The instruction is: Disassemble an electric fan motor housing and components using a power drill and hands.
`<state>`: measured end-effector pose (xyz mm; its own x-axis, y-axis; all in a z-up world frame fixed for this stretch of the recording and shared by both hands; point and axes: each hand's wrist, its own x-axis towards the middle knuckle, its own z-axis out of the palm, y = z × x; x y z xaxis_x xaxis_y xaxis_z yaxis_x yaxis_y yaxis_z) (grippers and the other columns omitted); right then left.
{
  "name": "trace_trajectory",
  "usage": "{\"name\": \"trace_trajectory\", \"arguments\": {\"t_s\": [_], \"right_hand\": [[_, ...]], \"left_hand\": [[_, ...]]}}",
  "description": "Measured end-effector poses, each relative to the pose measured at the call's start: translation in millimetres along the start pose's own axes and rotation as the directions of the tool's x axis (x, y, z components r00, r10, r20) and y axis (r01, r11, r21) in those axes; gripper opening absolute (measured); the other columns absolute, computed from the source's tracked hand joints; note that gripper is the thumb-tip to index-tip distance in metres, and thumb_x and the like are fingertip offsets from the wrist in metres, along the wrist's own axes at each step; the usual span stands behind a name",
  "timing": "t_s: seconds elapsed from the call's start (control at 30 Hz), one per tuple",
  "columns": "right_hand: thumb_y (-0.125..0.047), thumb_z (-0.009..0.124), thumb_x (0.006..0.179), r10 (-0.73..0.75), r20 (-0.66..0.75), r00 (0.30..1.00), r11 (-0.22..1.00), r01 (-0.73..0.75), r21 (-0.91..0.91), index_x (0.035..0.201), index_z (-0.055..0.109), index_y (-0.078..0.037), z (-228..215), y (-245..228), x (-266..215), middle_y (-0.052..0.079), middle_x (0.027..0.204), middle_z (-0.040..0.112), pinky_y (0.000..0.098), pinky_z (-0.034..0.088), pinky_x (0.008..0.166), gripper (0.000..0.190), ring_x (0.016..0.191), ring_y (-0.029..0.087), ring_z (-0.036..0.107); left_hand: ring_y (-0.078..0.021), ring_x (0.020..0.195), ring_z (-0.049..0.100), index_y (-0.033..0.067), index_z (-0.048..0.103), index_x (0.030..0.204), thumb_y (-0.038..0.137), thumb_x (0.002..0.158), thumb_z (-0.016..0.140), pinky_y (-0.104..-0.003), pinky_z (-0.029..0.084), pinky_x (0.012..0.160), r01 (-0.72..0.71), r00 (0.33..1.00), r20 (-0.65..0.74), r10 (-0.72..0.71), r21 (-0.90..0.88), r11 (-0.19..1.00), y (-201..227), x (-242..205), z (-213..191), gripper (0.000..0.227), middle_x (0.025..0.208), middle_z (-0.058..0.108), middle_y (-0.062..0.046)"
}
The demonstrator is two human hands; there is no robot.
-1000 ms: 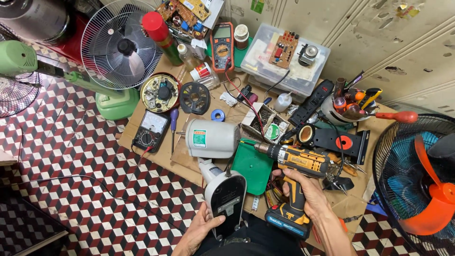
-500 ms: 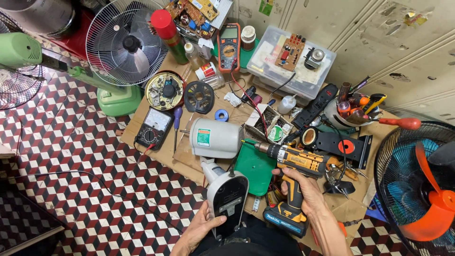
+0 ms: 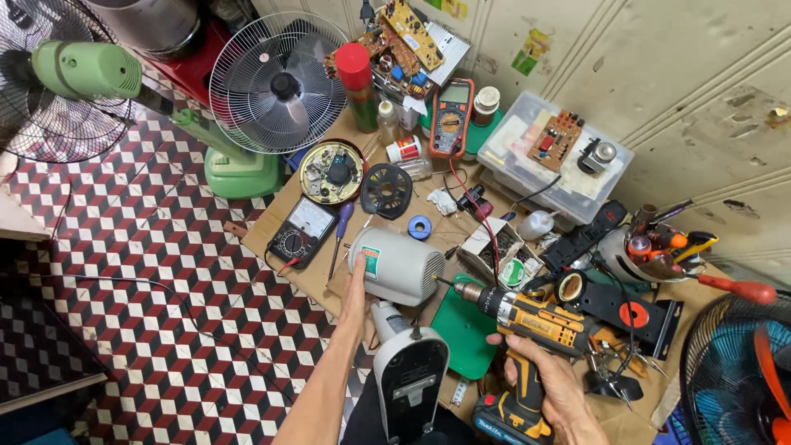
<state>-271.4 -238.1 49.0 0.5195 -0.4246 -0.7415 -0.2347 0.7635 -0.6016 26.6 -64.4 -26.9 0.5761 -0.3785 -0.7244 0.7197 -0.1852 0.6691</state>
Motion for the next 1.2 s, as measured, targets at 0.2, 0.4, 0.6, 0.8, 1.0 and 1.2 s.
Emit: {"name": "trace_trajectory", "arguments": {"t_s": [0.2, 0.4, 0.6, 0.8, 1.0, 1.2], "right_hand": [[-0.012, 0.070, 0.083, -0.037, -0.107, 0.994, 0.995, 0.026, -0.098, 0.113, 0.069, 0.006, 43, -26, -24, 0.017, 0.085, 0.075, 0.0326, 0.044, 0.044, 0.036, 0.049, 0.017, 0.054], [-0.002, 0.072, 0.079, -0.149, -0.105, 0.983, 0.955, 0.115, -0.272, 0.115, 0.070, 0.006, 43, -29, -35, 0.023, 0.086, 0.077, 0.0355, 0.049, 0.046, 0.037, 0.048, 0.020, 0.057], [0.000, 0.084, 0.078, -0.457, 0.225, 0.860, 0.620, 0.490, -0.613, 0.119, 0.072, 0.000, 40, 6, -26, 0.016, 0.094, 0.078, 0.0359, 0.061, 0.064, 0.043, 0.071, 0.021, 0.070], [0.001, 0.080, 0.075, -0.409, 0.255, 0.876, 0.754, 0.482, -0.447, 0.123, 0.067, -0.001, 78, 14, -52, 0.011, 0.113, 0.080, 0.0309, 0.060, 0.086, 0.050, 0.100, 0.019, 0.076], [-0.010, 0.079, 0.078, -0.432, 0.324, 0.842, 0.418, 0.505, -0.755, 0.138, 0.057, -0.016, 123, -37, -93, 0.011, 0.117, 0.076, 0.0336, 0.058, 0.085, 0.064, 0.097, 0.024, 0.076], [-0.017, 0.078, 0.079, -0.420, 0.239, 0.875, 0.459, 0.432, -0.776, 0.144, 0.050, -0.020, 123, -41, -95, 0.011, 0.107, 0.078, 0.0350, 0.060, 0.083, 0.072, 0.097, 0.024, 0.077]], "left_hand": [[-0.0360, 0.146, 0.039, 0.0096, 0.017, 0.161, 0.081, 0.075, 0.053, -0.052, 0.030, 0.118, 0.063, 0.997, -0.049, -0.063, 0.015, 0.998, -11, 12, -2, 0.117, 0.161, 0.036, -0.016], [-0.0350, 0.152, 0.027, 0.0189, 0.016, 0.163, 0.083, 0.074, 0.049, -0.053, 0.020, 0.122, 0.174, 0.984, 0.077, -0.163, -0.157, 0.972, -9, 1, 16, 0.115, 0.167, 0.025, -0.013], [-0.0321, 0.145, 0.042, 0.0119, 0.031, 0.158, 0.086, 0.076, 0.047, -0.054, 0.035, 0.116, 0.148, 0.980, 0.183, -0.082, -0.384, 0.911, -4, -4, 16, 0.111, 0.159, 0.041, -0.015], [-0.0318, 0.137, 0.051, 0.0106, 0.035, 0.156, 0.081, 0.081, 0.045, -0.055, 0.044, 0.110, 0.144, 0.970, 0.237, -0.046, -0.417, 0.898, -9, -11, -1, 0.104, 0.154, 0.048, -0.016], [-0.0391, 0.131, 0.060, 0.0167, 0.012, 0.158, 0.074, 0.078, 0.064, -0.057, 0.051, 0.105, 0.008, 0.983, 0.182, 0.013, -0.113, 0.994, 20, -54, 18, 0.111, 0.151, 0.049, -0.025], [-0.0384, 0.140, 0.043, 0.0158, 0.001, 0.161, 0.071, 0.057, 0.078, -0.051, 0.044, 0.109, -0.113, 0.982, -0.109, 0.152, 0.302, 0.947, 43, -70, 53, 0.141, 0.156, 0.029, -0.024]]}}
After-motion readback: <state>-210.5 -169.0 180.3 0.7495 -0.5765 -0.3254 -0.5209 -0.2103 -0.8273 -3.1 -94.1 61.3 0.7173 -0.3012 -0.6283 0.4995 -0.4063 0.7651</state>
